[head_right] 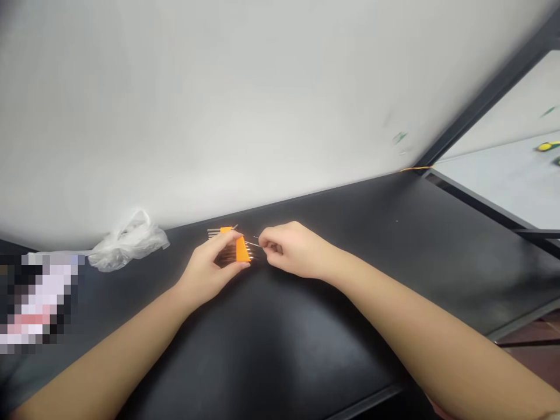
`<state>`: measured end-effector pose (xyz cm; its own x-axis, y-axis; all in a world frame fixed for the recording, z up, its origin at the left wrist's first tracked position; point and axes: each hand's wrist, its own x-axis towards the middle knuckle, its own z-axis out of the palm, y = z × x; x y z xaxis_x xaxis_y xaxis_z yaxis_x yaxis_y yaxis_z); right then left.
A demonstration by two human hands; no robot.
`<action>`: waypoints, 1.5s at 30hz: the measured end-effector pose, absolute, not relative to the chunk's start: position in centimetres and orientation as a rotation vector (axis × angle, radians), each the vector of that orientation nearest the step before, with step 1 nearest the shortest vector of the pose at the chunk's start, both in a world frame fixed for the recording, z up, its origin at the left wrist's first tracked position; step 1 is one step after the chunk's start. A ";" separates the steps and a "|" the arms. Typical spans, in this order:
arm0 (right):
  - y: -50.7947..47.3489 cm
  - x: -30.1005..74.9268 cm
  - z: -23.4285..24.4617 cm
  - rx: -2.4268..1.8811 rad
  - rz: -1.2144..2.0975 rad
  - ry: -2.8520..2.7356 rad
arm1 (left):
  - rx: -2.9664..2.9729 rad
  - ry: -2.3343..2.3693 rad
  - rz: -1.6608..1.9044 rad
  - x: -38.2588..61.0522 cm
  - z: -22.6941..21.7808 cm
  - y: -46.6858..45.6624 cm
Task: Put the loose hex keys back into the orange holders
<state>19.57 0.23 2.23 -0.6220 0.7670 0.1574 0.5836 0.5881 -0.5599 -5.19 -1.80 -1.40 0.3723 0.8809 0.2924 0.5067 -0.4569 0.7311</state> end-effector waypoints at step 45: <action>1.6 18.7 -2.1 -0.918 1.771 -1.423 | 2.784 0.597 0.686 2.5 -0.4 -14.4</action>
<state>18.73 1.57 -2.09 -0.5220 0.8459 -0.1094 -0.0750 -0.1733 -0.9820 2.50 -14.40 -0.41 0.8094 0.4326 0.3971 0.3338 -0.8953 0.2949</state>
